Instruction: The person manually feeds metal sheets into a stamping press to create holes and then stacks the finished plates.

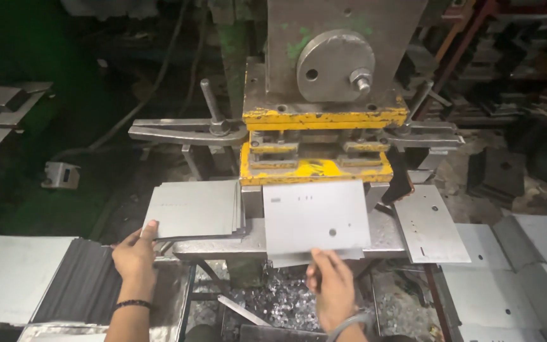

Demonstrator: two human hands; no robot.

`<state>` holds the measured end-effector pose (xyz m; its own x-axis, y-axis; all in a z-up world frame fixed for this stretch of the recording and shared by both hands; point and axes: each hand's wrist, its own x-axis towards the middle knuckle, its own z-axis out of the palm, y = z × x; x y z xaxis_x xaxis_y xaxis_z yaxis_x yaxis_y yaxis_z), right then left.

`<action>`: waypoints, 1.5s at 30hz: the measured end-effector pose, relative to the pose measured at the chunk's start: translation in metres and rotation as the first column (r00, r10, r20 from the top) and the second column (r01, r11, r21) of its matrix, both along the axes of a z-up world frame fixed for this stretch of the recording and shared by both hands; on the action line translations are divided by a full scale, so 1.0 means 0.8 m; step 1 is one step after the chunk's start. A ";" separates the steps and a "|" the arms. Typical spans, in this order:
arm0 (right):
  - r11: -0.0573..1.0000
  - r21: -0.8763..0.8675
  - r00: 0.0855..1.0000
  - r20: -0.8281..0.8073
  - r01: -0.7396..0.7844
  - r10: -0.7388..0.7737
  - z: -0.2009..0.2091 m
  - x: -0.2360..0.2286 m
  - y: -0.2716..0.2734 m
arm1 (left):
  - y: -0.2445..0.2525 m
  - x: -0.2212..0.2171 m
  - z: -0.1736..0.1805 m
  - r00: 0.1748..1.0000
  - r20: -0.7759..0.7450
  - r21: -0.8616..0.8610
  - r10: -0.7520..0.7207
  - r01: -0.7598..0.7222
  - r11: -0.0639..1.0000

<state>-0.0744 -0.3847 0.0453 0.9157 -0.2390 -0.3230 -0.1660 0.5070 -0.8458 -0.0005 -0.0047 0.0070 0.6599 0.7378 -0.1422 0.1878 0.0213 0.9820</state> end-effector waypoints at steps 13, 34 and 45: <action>0.921 -0.327 0.976 -0.131 -0.210 0.176 -0.073 -0.010 -0.019 | -0.061 -0.047 0.164 0.950 0.311 0.125 -0.028 -0.011 0.992; 0.953 -0.038 0.932 0.203 -0.300 0.301 0.015 0.010 0.112 | -0.193 -0.086 0.166 0.846 0.002 0.637 -0.533 0.410 0.653; 0.912 0.195 0.914 0.122 0.361 -0.387 0.104 0.049 -0.016 | -0.081 0.015 0.071 0.881 -0.214 0.657 -0.423 0.450 0.604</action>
<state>-0.0352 -0.3972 0.1281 0.8108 -0.5295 -0.2495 0.1889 0.6402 -0.7446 0.0117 -0.0698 0.0641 0.9343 0.2631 0.2406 0.0295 -0.7296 0.6832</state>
